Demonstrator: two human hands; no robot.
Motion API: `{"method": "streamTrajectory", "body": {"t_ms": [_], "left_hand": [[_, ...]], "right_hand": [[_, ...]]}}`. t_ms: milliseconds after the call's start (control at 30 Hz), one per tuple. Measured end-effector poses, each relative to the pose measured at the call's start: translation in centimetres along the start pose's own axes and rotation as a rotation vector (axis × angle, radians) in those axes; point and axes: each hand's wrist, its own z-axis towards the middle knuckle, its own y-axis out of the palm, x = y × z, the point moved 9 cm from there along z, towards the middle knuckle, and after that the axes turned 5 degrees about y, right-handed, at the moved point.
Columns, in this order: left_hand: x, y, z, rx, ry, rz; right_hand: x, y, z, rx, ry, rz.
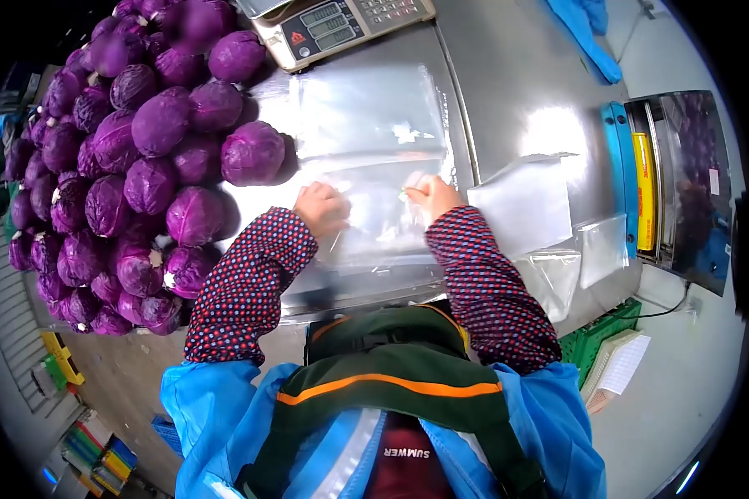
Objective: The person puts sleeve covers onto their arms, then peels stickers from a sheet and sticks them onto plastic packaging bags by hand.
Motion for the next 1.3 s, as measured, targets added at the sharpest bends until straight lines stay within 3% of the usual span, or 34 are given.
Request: {"method": "streamTrajectory", "body": {"t_ms": [67,100,167,200,233,300,333,367,433,467,500,567,667,800,900,1033,1067,1100,1200,1233,1300], "left_hand": [[-0.6,0.3,0.2,-0.009,0.063,0.017],[-1.1,0.2,0.5,-0.016,0.057,-0.063],[-2.0,0.4,0.9,-0.036,0.035,-0.229],[-3.9,1.0,0.8,0.015,-0.178,-0.69],[-5.3,1.2,0.9,0.084,-0.447,-1.062],[-6.2,-3.5,2.2,0.298,-0.453,-0.995],[-4.4,-6.6,2.7,0.479,-0.346,-0.827],[-0.9,-8.3,3.0,0.394,-0.116,-0.532],[4.0,-5.0,2.3,0.077,0.197,-0.031],[2.9,-1.9,1.1,0.058,0.109,0.125],[2.2,-0.7,0.3,0.05,0.172,0.159],[-0.1,0.9,0.2,0.096,0.204,0.023],[-3.5,3.5,1.4,-0.237,-0.106,-0.318],[1.9,-1.3,1.7,0.105,0.207,0.096],[1.0,-0.4,0.9,0.105,0.248,0.001],[-1.7,0.2,1.9,0.003,0.046,-0.471],[-3.4,1.2,2.4,-0.131,-0.167,-0.681],[-4.6,0.5,2.4,0.042,-0.361,-1.078],[-4.6,-12.3,2.3,0.866,-0.517,-0.889],[0.5,-18.3,1.2,1.141,-0.21,-0.71],[3.6,-16.3,0.0,0.853,-0.044,-0.205]], "right_hand": [[1.5,-2.7,-0.7,0.062,0.013,0.088],[2.6,-3.8,-1.3,0.121,-0.074,0.351],[2.1,-6.0,-6.0,0.017,0.164,0.89],[1.6,-6.1,-7.8,-0.148,0.185,1.194],[0.1,-6.7,-9.2,-0.128,0.14,1.382],[-0.5,-6.2,-9.5,-0.109,0.08,1.542],[-0.3,-5.6,-9.3,-0.065,0.12,1.554],[-0.2,-4.8,-8.7,-0.021,0.159,1.562],[-0.1,-5.0,-8.5,0.026,0.167,1.55],[-0.7,-5.5,-8.6,0.026,0.133,1.534],[-1.4,-6.0,-8.4,0.028,0.09,1.528],[-2.0,-7.7,-9.3,0.019,-0.025,1.502],[-3.2,-9.5,-11.5,-0.004,-0.085,1.426],[-3.7,-9.3,-11.6,-0.04,-0.104,1.485],[-3.8,-8.9,-11.7,-0.034,-0.131,1.478],[-4.1,-10.2,-13.2,0.066,-0.196,1.262],[-4.6,-10.6,-13.5,0.045,-0.225,1.278],[-4.1,-10.4,-13.3,0.052,-0.149,1.276],[-2.2,-8.9,-11.2,0.071,0.049,1.194],[-2.3,-7.9,-10.1,0.051,0.137,1.103],[-1.3,-3.9,-5.8,-0.007,0.094,0.975]]}}
